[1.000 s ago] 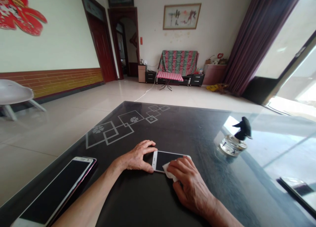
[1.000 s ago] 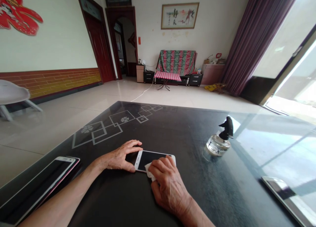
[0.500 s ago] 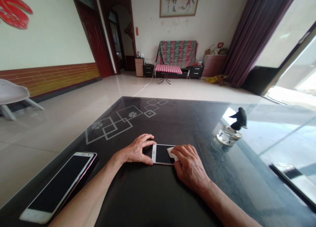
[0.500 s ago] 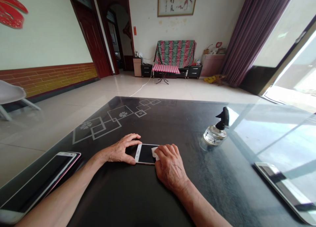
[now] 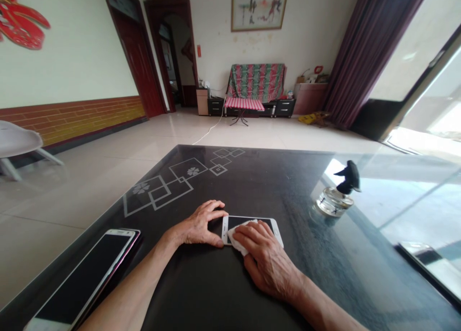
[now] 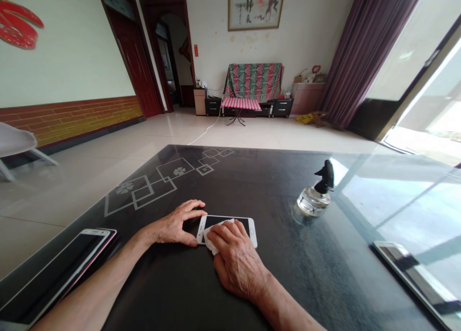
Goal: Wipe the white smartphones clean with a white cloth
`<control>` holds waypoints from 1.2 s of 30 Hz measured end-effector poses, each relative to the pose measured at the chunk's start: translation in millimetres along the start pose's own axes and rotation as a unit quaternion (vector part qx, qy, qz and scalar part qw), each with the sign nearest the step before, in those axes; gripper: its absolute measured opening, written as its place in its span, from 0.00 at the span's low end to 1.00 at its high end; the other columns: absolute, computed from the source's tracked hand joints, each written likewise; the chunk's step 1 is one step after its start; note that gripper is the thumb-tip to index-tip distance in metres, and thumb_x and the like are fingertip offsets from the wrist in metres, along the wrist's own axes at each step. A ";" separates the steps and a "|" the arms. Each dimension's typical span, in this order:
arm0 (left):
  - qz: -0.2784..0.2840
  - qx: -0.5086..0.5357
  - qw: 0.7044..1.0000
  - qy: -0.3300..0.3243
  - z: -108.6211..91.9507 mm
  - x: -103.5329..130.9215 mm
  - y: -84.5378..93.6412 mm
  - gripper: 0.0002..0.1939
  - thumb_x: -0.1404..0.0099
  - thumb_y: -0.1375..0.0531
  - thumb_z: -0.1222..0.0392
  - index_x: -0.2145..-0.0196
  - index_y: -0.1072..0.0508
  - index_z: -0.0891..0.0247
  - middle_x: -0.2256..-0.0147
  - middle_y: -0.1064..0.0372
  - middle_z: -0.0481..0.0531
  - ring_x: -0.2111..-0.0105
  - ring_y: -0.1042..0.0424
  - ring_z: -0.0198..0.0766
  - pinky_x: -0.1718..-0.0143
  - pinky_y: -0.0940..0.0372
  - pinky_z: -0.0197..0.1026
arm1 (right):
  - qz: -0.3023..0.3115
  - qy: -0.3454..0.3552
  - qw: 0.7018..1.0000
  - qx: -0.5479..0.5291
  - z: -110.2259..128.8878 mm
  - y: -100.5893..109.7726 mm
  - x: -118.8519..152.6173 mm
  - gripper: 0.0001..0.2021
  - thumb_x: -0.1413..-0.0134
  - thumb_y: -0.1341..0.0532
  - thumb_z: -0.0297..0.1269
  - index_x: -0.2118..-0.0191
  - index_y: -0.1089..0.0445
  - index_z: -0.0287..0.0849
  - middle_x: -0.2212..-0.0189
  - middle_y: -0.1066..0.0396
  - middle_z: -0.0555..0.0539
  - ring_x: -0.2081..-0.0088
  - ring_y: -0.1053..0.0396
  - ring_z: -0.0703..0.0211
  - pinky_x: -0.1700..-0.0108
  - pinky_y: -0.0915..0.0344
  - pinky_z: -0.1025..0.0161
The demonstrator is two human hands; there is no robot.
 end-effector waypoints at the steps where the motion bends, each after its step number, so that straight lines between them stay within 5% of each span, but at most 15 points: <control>1: -0.002 0.001 1.000 0.000 0.3 0.0 0.1 0.40 0.54 0.30 0.43 0.44 0.34 0.53 0.37 0.49 0.54 0.36 0.55 0.56 0.37 0.55 0.56 | 0.000 -0.005 1.000 0.004 -1.8 -0.9 -1.0 0.20 0.50 0.46 0.24 0.50 0.33 0.44 0.53 0.32 0.44 0.52 0.39 0.50 0.45 0.45 0.48; 12: -0.010 0.006 1.000 0.005 0.9 -0.9 1.4 0.37 0.51 0.31 0.47 0.45 0.34 0.57 0.38 0.47 0.56 0.36 0.54 0.53 0.36 0.55 0.55 | -0.023 -0.042 0.997 0.067 -22.1 -8.8 -23.5 0.18 0.47 0.46 0.25 0.50 0.34 0.42 0.52 0.33 0.41 0.51 0.40 0.48 0.46 0.45 0.48; 26: -0.001 -0.001 1.000 -0.001 1.8 -1.5 -1.7 0.39 0.53 0.31 0.41 0.44 0.33 0.52 0.37 0.49 0.54 0.36 0.56 0.57 0.36 0.56 0.57 | 0.027 -0.049 0.998 0.025 4.5 -3.4 0.3 0.16 0.48 0.45 0.25 0.53 0.33 0.43 0.57 0.35 0.44 0.56 0.41 0.51 0.48 0.45 0.50; 36: -0.001 0.002 1.000 0.007 0.7 -1.9 -0.9 0.41 0.55 0.30 0.42 0.44 0.33 0.55 0.37 0.48 0.55 0.36 0.55 0.56 0.36 0.56 0.56 | -0.003 -0.074 0.994 0.086 -15.5 -15.3 -27.6 0.13 0.45 0.45 0.28 0.53 0.33 0.41 0.55 0.35 0.42 0.53 0.40 0.49 0.47 0.46 0.48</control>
Point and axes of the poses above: each hand's wrist, its own x-axis away from the middle knuckle, its own y-axis out of the back of the hand, z = x × y, the point moved 10 cm from there along -x, towards the middle knuckle
